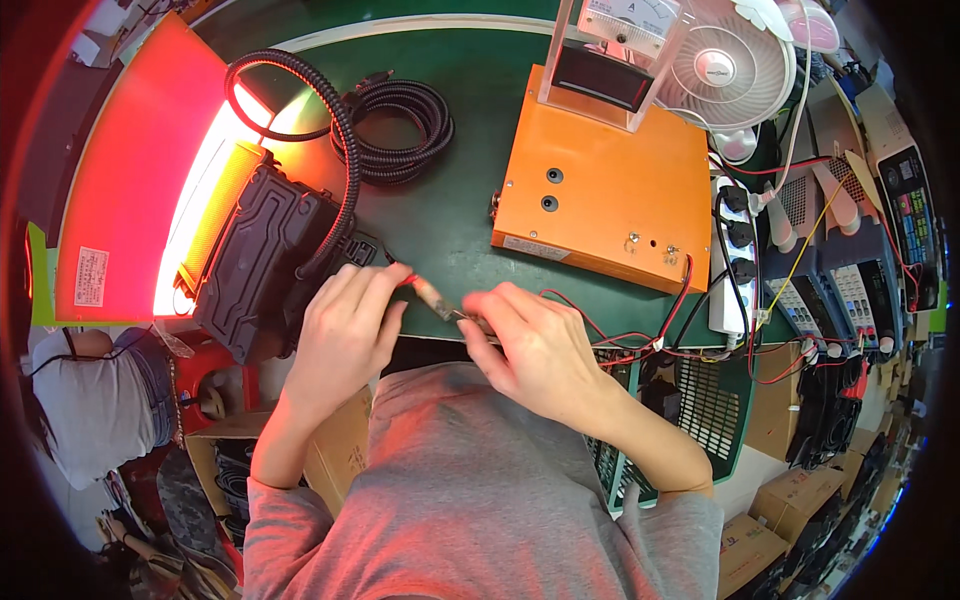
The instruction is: Testing an electronic device by connecting it to a test station using cables and alligator clips.
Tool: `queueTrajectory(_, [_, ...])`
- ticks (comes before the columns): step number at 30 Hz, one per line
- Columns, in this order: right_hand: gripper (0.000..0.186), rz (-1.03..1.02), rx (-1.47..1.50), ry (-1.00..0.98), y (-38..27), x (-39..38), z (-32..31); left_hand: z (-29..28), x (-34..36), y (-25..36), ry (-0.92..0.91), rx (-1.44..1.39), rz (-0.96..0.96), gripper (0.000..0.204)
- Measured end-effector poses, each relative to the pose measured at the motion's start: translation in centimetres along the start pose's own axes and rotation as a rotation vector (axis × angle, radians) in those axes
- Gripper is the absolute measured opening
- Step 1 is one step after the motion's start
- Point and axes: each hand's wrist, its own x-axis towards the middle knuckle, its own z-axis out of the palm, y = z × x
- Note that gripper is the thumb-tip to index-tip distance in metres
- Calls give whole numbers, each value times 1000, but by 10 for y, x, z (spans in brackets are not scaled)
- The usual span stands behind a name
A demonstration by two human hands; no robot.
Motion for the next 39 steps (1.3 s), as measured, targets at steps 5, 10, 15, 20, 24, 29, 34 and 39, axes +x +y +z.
queueTrajectory(5, [31,134,18,-148,-4,4,-9,1,12,8,-148,-60,-11,51])
queueTrajectory(10, [43,-64,-225,9,2,6,10,15,7,-19,0,11,-199,34])
queueTrajectory(15, [32,-50,-151,49,-2,26,38,20,6,-27,-20,-81,-162,18])
queueTrajectory(20, [15,-159,-386,98,13,37,58,20,7,-29,42,-107,-105,15])
queueTrajectory(24, [12,-147,-448,99,13,38,57,21,7,-31,57,-51,-20,18])
queueTrajectory(29, [12,-92,-384,72,1,34,29,21,0,-32,-35,265,63,25])
queueTrajectory(34, [43,-162,-358,-157,-18,51,-20,-12,-19,-7,220,391,137,40])
queueTrajectory(39, [67,-486,-514,113,25,135,19,-73,-27,-18,231,591,-389,86])
